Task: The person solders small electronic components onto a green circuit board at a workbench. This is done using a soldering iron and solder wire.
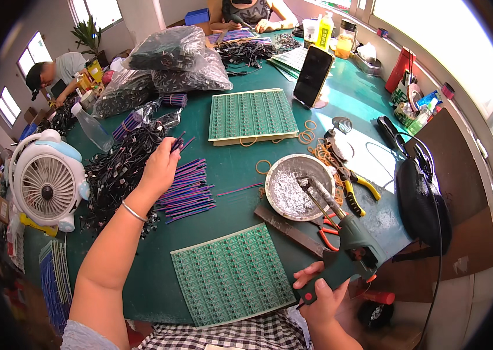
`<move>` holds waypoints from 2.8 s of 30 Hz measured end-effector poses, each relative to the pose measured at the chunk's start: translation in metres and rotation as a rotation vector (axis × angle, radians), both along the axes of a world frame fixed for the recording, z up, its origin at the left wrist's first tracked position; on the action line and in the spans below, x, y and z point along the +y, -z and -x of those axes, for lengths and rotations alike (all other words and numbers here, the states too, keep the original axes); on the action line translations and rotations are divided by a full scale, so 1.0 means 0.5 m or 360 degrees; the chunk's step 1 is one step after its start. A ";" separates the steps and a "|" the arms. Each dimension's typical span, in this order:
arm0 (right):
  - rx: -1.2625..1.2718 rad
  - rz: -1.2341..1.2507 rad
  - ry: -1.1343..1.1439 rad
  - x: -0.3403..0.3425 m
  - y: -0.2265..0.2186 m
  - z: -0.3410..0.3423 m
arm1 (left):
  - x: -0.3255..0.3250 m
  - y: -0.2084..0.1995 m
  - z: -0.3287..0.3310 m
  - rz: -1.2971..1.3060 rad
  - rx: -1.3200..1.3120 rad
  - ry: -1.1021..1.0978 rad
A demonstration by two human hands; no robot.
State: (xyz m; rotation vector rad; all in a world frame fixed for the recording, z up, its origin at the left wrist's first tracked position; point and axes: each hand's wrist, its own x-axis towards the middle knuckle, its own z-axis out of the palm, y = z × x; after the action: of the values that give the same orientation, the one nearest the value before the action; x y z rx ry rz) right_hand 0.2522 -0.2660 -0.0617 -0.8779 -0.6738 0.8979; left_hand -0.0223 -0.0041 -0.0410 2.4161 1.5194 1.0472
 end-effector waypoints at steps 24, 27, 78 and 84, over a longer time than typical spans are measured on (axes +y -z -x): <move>0.0132 -0.0024 0.0055 0.004 -0.001 0.014 | -0.036 -0.014 -0.006 0.0328 -0.1334 0.0024; 0.0107 -0.0024 0.0150 0.004 0.002 0.009 | -0.088 -0.091 -0.083 0.0403 -0.0638 0.0473; -0.0100 0.0235 -0.0175 0.024 -0.033 0.022 | -0.492 0.002 0.060 0.2659 -0.2606 0.0442; -0.0038 0.0171 -0.0130 0.044 -0.032 0.011 | -0.465 -0.020 0.075 0.2114 -0.2268 0.0406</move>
State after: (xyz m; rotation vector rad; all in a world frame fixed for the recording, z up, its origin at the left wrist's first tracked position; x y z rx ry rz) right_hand 0.2466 -0.2440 -0.0455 -0.9633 -0.6908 1.0052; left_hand -0.0596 -0.2367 -0.0309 0.5514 0.7561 0.8191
